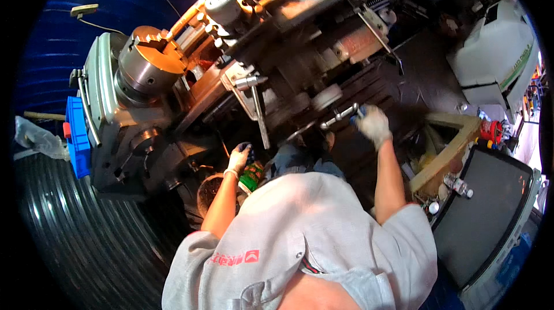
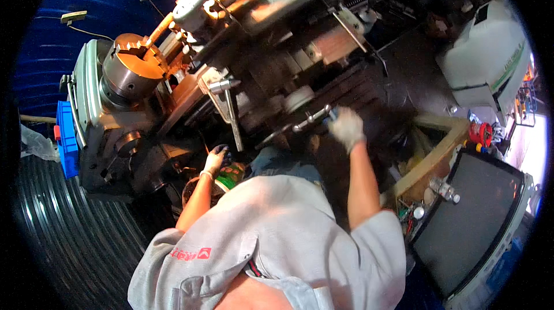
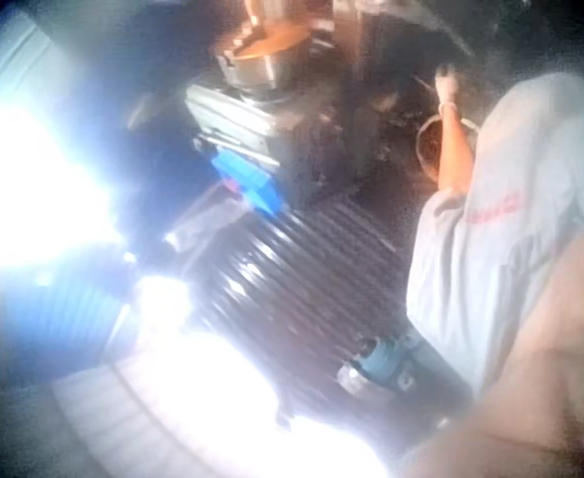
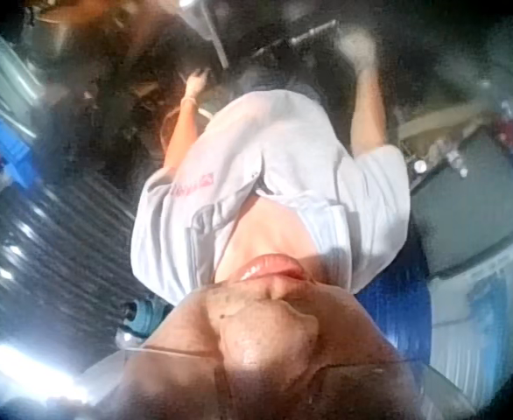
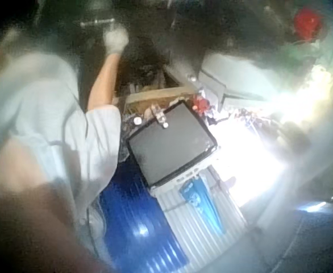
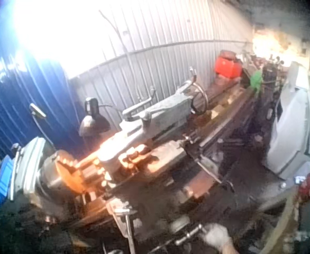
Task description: The person operates a metal lathe, adjusting the tool post and controls while the workpiece rotates. They use a wrench to tighten components and manipulate the machine's levers and handles to guide the cutting process.
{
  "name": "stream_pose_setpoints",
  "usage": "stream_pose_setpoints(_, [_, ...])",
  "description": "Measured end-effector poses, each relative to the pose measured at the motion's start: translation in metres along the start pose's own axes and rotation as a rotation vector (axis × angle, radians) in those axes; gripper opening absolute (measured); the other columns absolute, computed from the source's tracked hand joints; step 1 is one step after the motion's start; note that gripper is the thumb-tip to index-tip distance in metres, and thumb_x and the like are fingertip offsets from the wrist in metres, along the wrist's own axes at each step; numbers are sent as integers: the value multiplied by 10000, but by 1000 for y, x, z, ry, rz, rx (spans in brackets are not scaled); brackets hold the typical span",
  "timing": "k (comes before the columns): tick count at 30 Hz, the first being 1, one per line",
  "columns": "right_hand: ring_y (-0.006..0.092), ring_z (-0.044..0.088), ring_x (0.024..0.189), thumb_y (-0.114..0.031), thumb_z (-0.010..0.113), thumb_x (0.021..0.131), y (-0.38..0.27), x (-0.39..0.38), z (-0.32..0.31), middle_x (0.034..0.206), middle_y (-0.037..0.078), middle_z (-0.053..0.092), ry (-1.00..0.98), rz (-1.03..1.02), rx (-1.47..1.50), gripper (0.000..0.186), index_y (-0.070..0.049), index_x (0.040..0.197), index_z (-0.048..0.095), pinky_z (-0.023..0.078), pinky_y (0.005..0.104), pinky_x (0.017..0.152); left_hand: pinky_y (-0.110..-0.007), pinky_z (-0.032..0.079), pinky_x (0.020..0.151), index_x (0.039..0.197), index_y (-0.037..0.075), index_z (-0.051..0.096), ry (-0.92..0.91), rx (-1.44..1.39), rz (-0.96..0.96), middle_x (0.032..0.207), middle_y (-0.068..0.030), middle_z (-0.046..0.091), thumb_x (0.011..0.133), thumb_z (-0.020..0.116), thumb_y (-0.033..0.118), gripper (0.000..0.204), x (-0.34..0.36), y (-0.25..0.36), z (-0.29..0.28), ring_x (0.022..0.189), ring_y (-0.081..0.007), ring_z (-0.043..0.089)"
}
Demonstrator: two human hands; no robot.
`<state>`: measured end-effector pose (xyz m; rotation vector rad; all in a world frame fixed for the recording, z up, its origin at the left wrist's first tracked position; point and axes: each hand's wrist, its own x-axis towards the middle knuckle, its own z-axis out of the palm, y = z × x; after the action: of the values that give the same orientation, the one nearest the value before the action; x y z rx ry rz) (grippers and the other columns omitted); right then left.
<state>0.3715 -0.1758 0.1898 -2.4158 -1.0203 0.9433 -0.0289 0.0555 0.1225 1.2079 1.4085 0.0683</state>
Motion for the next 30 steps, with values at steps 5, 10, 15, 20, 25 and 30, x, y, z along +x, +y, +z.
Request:
stream_pose_setpoints(5, [282,635,853,-416,564,859,31,-5,134,900,221,647,-51,-22,629,433,0,960,633,485,415,719,-358,474,833,1144,37,537,369,249,645,1033,-124,590,865,636,293,392,-37,117,55,935,-245,577])
stream_pose_setpoints(10, [368,621,866,-384,583,803,-36,-29,5,948,250,634,141,-35,-246,398,-22,966,613,497,459,721,-430,338,988,1309,81,409,460,604,848,1221,-196,414,760,709,217,641,-60,149,79,1161,-353,395])
stream_pose_setpoints(15, [355,639,801,-354,570,806,100,8,150,867,230,642,40,-217,886,328,-45,911,605,513,423,646,-467,348,988,1327,110,399,368,627,868,1264,-242,378,725,729,243,699,-39,157,100,1154,-410,400])
stream_pose_setpoints(20, [351,636,784,-441,582,814,-49,-46,46,1002,216,634,256,-28,-211,451,-32,1004,601,506,437,661,-457,336,1003,1336,96,387,379,618,853,1256,-221,395,746,712,236,688,-39,146,69,1169,-388,396])
stream_pose_setpoints(25, [229,611,661,-323,596,833,88,15,126,725,137,638,178,-143,406,294,-38,786,654,478,380,610,-418,361,1000,1309,69,403,304,567,919,1239,-190,425,797,663,196,588,-41,185,60,1172,-354,407])
stream_pose_setpoints(30, [248,565,572,-344,575,850,-2,-34,124,653,131,590,296,-61,365,348,-16,745,625,461,383,546,-380,458,929,1275,81,443,292,327,828,1253,-166,431,830,655,210,509,-45,192,31,1146,-310,472])
